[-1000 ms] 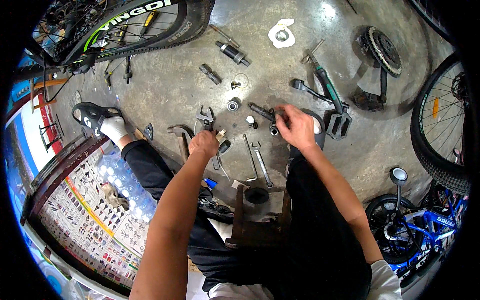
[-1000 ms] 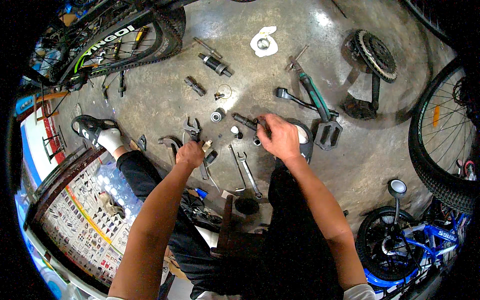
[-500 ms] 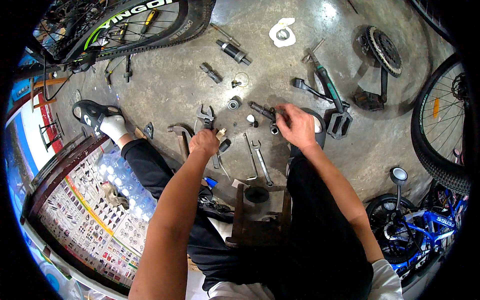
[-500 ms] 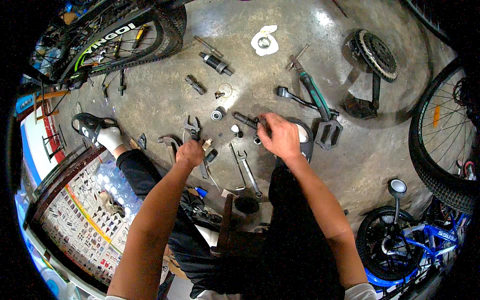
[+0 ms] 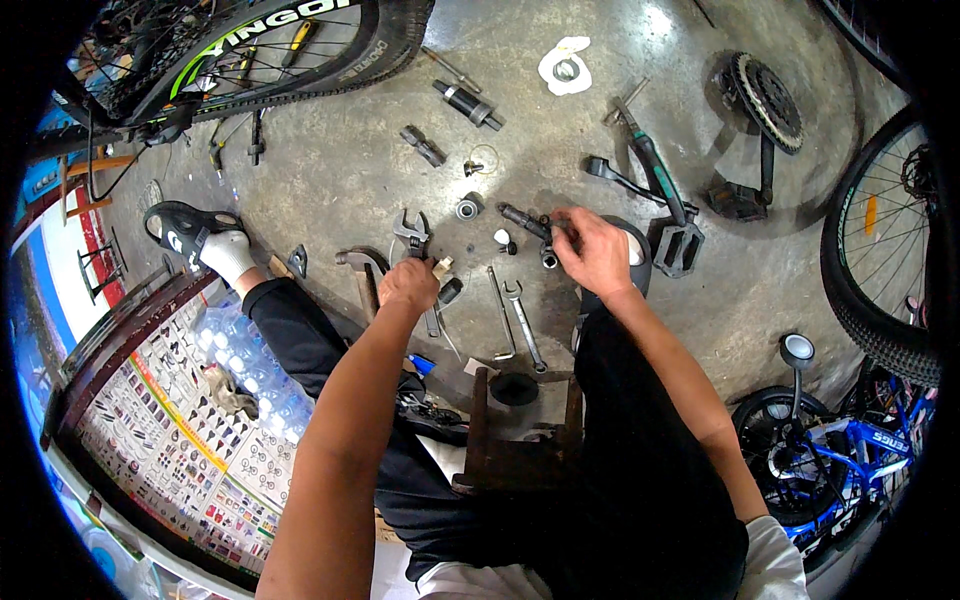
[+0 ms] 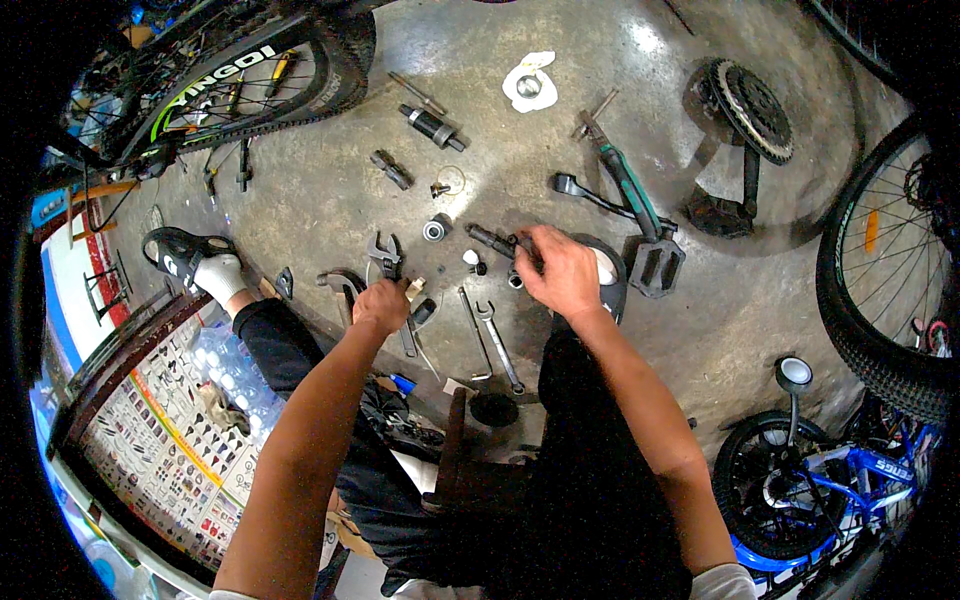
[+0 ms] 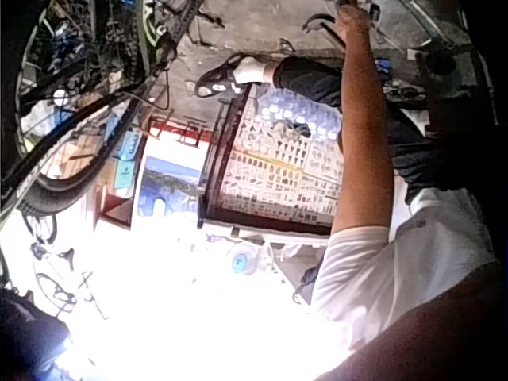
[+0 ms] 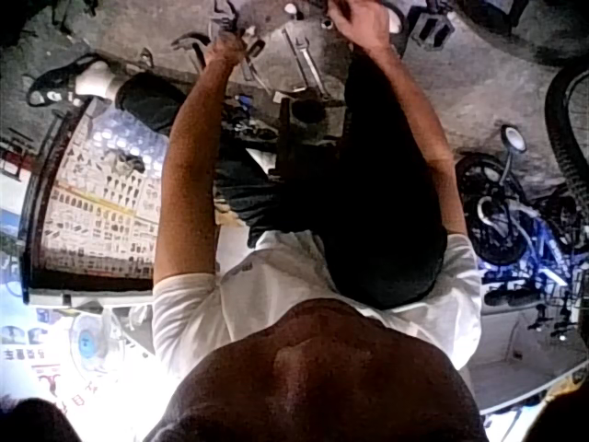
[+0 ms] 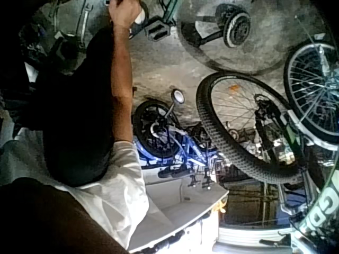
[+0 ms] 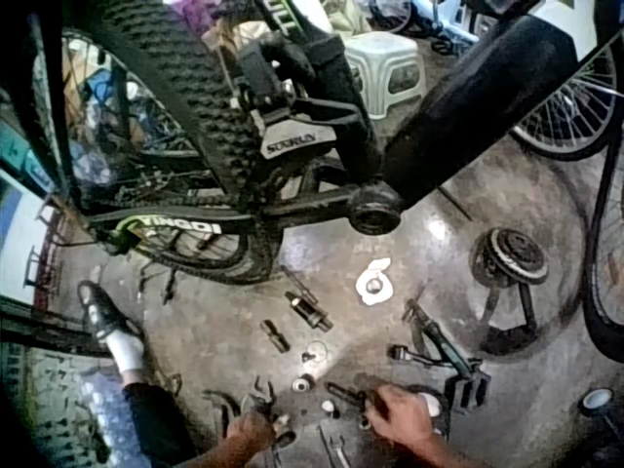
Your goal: The person uses a hammer and pliers to remove components from a bicycle's bottom bracket shell, then handles a cartridge bottom bracket and applies grease to it by hand before threading it back into the frame and tightening it with an adjustable wrench and a bottom bracket tool.
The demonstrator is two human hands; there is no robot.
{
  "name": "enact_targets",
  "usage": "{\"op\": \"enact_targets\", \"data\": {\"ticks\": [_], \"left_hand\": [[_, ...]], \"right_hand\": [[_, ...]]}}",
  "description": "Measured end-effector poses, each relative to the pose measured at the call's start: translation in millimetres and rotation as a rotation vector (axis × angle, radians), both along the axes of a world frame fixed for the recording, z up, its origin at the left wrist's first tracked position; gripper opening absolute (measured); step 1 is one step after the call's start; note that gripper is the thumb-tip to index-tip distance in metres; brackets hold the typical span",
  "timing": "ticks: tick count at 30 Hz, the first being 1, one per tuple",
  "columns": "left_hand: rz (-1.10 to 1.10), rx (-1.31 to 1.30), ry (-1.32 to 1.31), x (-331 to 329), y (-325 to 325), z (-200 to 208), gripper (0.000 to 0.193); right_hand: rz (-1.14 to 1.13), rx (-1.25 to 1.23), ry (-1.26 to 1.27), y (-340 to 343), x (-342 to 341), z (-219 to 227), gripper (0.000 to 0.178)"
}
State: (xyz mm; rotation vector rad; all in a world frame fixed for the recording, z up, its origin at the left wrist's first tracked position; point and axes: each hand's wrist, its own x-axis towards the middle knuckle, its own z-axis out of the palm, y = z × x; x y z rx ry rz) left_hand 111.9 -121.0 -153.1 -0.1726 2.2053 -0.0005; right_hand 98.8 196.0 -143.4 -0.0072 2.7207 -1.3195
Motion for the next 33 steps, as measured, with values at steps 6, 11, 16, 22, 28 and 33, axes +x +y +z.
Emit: {"op": "enact_targets", "data": {"ticks": [6,11,16,22,28,33], "left_hand": [[-0.021,0.004,-0.025,-1,-3,0,0.042],[-0.021,0.019,-0.018,-7,-1,2,0.044],[0.037,-0.061,-0.127,-18,16,15,0.038],[-0.111,-0.029,-0.097,4,-12,-16,0.041],[-0.257,-0.011,-0.008,19,-28,-32,0.037],[-0.003,-0.051,-0.069,-4,9,-5,0.043]], "right_hand": [[-0.003,-0.012,-0.016,-2,0,1,0.02],[0.008,0.02,-0.074,-1,-1,4,0.019],[0.02,0.028,-0.009,2,2,2,0.02],[0.015,0.012,-0.01,0,2,1,0.022],[0.018,-0.003,-0.021,-2,-1,6,0.022],[0.002,0.013,-0.043,7,3,3,0.022]]}}
